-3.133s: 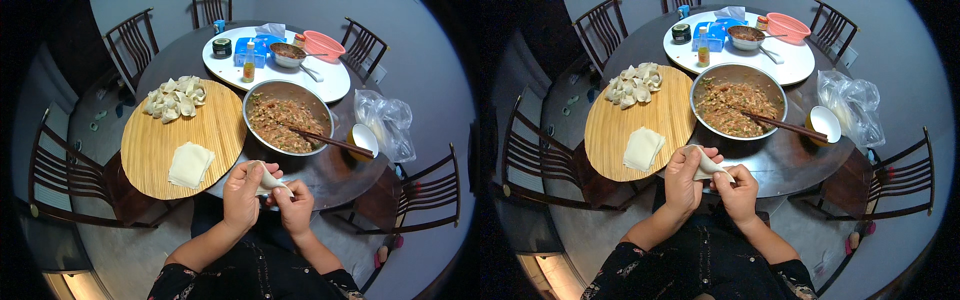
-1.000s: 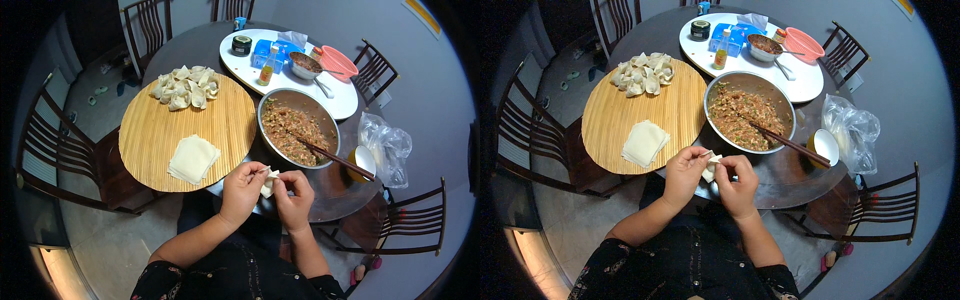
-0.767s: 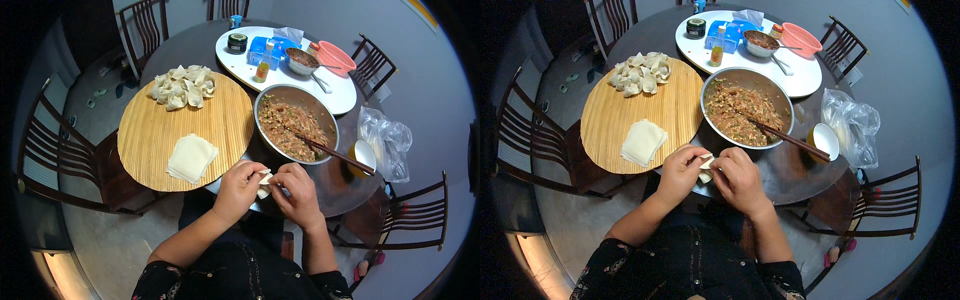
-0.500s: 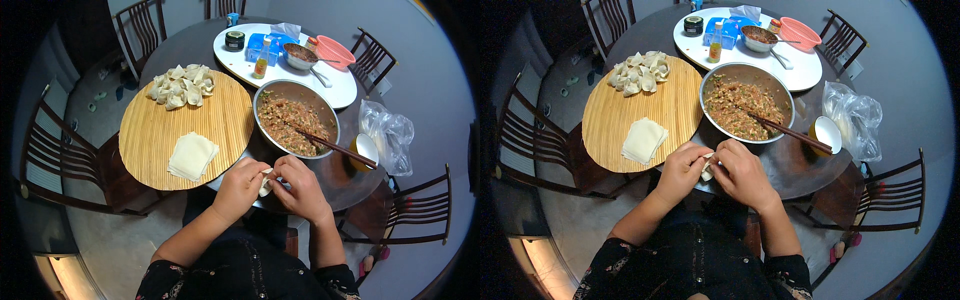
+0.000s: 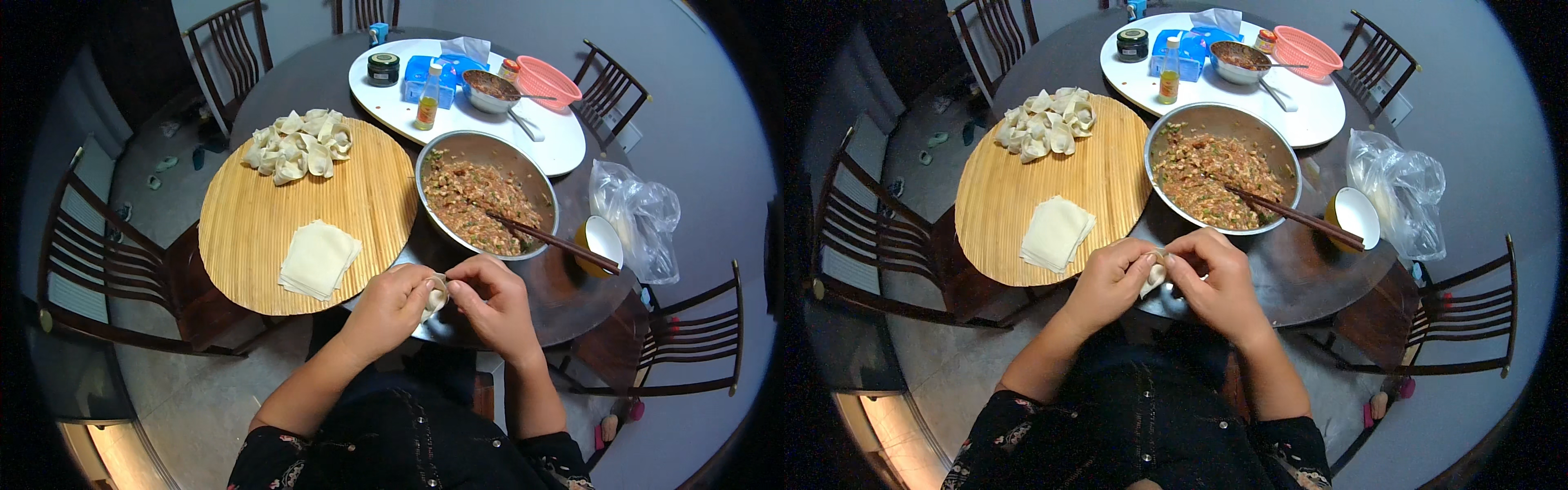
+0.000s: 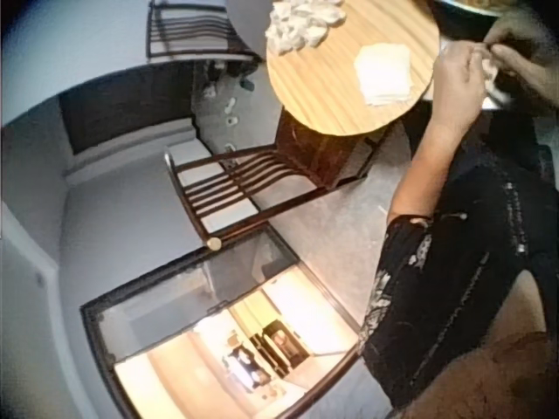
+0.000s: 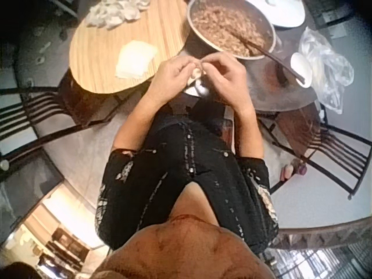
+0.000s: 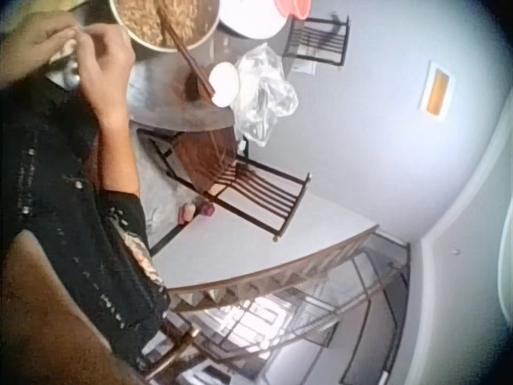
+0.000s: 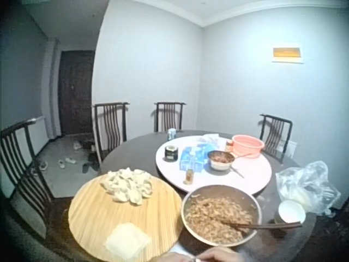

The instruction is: The person repeatedly places filling onto square dumpling wrappers, folds and seals them into dumplings, and arranges the finished dumplings on a round bamboo tray. The person uses chopsticks to transfer filling from a large metal bowl and handles the wrappers by hand.

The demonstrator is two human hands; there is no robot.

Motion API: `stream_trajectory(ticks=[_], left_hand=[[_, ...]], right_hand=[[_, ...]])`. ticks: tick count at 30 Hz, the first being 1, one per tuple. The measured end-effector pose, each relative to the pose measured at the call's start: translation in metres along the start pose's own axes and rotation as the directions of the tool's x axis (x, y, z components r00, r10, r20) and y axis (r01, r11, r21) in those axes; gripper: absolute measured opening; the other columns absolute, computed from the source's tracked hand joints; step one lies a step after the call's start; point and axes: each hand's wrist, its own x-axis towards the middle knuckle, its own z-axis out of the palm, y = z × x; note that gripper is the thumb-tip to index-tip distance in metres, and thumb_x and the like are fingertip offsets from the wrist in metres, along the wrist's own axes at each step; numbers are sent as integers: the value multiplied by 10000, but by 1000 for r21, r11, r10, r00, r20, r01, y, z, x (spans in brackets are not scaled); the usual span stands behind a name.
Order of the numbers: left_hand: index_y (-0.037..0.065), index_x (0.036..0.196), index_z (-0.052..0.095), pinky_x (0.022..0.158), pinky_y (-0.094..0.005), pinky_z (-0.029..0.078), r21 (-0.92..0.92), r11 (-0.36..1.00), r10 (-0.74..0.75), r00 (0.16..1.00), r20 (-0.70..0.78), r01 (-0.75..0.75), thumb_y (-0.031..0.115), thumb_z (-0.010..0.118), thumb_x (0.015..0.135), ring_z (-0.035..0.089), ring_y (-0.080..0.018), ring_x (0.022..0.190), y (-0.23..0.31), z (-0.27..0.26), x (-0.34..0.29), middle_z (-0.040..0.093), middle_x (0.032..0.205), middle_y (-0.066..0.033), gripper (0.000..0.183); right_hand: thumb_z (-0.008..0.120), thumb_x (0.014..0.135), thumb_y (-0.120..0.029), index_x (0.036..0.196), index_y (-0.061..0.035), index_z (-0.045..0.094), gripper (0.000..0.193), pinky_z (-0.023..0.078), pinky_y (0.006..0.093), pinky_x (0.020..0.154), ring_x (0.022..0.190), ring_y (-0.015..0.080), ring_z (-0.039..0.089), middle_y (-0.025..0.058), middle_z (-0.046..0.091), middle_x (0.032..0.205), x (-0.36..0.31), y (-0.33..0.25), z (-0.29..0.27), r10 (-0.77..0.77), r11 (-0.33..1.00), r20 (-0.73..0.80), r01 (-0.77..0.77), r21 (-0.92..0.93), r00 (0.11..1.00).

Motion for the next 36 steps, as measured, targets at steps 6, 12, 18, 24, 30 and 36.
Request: stream_trajectory(ticks=[6,12,18,24,30,36], left_hand=[[-31,932,612,686,-309,479,30,999,-17,988,-153,22,92,535,882,617,-212,760,-4,4,-2,628,815,-134,154],[-21,958,611,706,-363,476,43,998,44,999,-14,-43,84,540,869,602,-330,795,3,-12,1,605,872,-181,155],[-6,862,594,674,-356,468,131,977,165,985,43,-169,66,554,844,583,-290,744,8,-16,2,566,782,-141,85],[-7,853,587,647,-354,462,110,992,68,997,-30,-64,81,545,847,577,-284,712,0,-15,-15,560,771,-144,98],[-14,819,561,658,-357,468,15,999,-44,992,-115,46,99,536,852,585,-306,731,2,-18,-23,577,785,-169,120],[30,884,577,620,-245,482,-223,943,-279,953,-116,248,104,514,911,563,-89,721,-29,-72,9,601,817,-23,100]], right_hand=[[567,909,-78,1364,-26,345,509,534,269,726,917,143,587,102,516,1168,-21,10,15,257,795,220,-335,507,941],[523,933,-82,1280,21,428,374,538,276,760,892,146,596,97,570,1095,-16,24,22,245,742,241,-341,577,939],[528,935,-129,1249,39,463,362,553,295,753,877,182,625,120,601,1064,-19,17,14,307,640,337,-455,619,890],[452,972,-222,1249,62,456,397,574,339,739,869,234,638,172,595,1064,-19,20,21,237,508,443,-499,702,865],[397,989,-303,1248,81,449,466,570,341,737,861,244,639,195,590,1063,-11,15,31,225,532,464,-507,678,857],[406,991,-267,1341,-4,349,442,548,333,733,863,226,628,184,591,1063,0,10,33,200,513,503,-527,677,841]])
